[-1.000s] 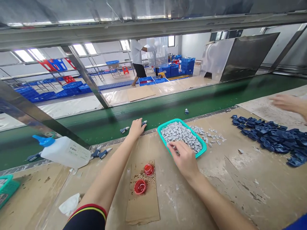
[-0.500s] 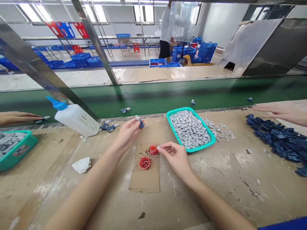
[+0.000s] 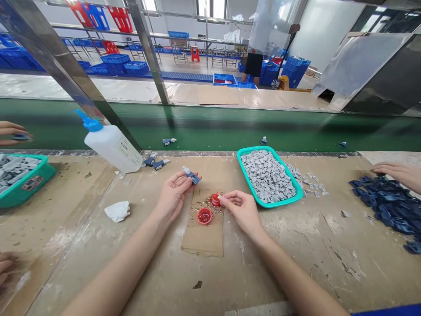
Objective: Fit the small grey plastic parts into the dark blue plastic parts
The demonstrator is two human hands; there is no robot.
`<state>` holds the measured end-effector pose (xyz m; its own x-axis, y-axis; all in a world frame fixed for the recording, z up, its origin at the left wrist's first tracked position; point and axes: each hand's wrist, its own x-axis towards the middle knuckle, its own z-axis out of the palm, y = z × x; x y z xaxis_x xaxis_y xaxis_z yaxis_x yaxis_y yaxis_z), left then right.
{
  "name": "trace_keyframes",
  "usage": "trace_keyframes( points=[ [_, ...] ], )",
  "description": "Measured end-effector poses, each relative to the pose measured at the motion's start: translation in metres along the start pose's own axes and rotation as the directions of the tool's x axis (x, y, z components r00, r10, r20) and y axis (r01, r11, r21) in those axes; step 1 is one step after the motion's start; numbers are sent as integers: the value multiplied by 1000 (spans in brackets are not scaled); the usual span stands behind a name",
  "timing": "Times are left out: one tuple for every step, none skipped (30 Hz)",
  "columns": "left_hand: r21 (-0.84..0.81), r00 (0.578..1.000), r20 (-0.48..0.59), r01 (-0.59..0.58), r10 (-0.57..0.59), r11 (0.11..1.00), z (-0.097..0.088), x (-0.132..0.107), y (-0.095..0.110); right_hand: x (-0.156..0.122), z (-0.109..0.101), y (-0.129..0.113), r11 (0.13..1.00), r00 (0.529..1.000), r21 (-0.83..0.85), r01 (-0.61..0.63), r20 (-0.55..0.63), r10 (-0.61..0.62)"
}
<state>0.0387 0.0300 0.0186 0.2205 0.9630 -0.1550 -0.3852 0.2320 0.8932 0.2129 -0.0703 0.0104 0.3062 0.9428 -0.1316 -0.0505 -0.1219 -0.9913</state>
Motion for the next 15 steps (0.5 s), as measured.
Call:
trace_keyframes(
  points=[
    [0, 1000, 0, -12, 12, 1000, 1, -1, 0, 0, 0, 0, 1000, 1000, 1, 0, 0, 0],
    [4, 1000, 1, -23, 23, 1000, 2, -3, 0, 0, 0, 0, 1000, 1000, 3, -6, 3, 6],
    [13, 1000, 3, -31, 31, 999, 3, -4, 0, -1, -1, -1, 1000, 1000, 6, -13, 5, 13],
    [27, 999, 5, -41, 40, 999, 4, -6, 0, -1, -1, -1, 1000, 1000, 10, -22, 8, 22],
    [45, 999, 6, -52, 52, 998, 6, -7, -1, -1, -2, -2, 999, 999, 15, -31, 14, 31],
    [66, 998, 7, -65, 65, 996, 7, -8, -2, -2, -3, -3, 999, 999, 23, -40, 23, 40],
    [87, 997, 8, -77, 77, 993, 9, -10, -2, -3, -4, -4, 998, 998, 36, -49, 35, 47],
    [108, 996, 12, -87, 86, 990, 10, -11, -3, -3, -6, -5, 997, 998, 54, -54, 48, 52],
    [128, 996, 20, -91, 89, 988, 12, -13, -4, -4, -7, -7, 996, 997, 76, -56, 60, 51],
    [146, 996, 34, -89, 85, 985, 13, -15, -4, -4, -8, -8, 994, 996, 100, -53, 71, 46],
    [164, 996, 53, -84, 76, 983, 15, -17, -4, -5, -9, -10, 991, 997, 126, -44, 75, 34],
    [180, 995, 74, -79, 67, 980, 16, -20, -5, -6, -10, -11, 988, 997, 149, -31, 78, 20],
    [196, 994, 96, -75, 57, 978, 17, -22, -5, -7, -10, -13, 985, 997, 169, -18, 79, 5],
    [214, 992, 115, -74, 50, 974, 19, -24, -5, -7, -10, -14, 983, 997, 183, -6, 79, -9],
    [232, 991, 128, -75, 46, 970, 20, -26, -5, -8, -10, -15, 982, 997, 191, 2, 80, -17]
  ],
)
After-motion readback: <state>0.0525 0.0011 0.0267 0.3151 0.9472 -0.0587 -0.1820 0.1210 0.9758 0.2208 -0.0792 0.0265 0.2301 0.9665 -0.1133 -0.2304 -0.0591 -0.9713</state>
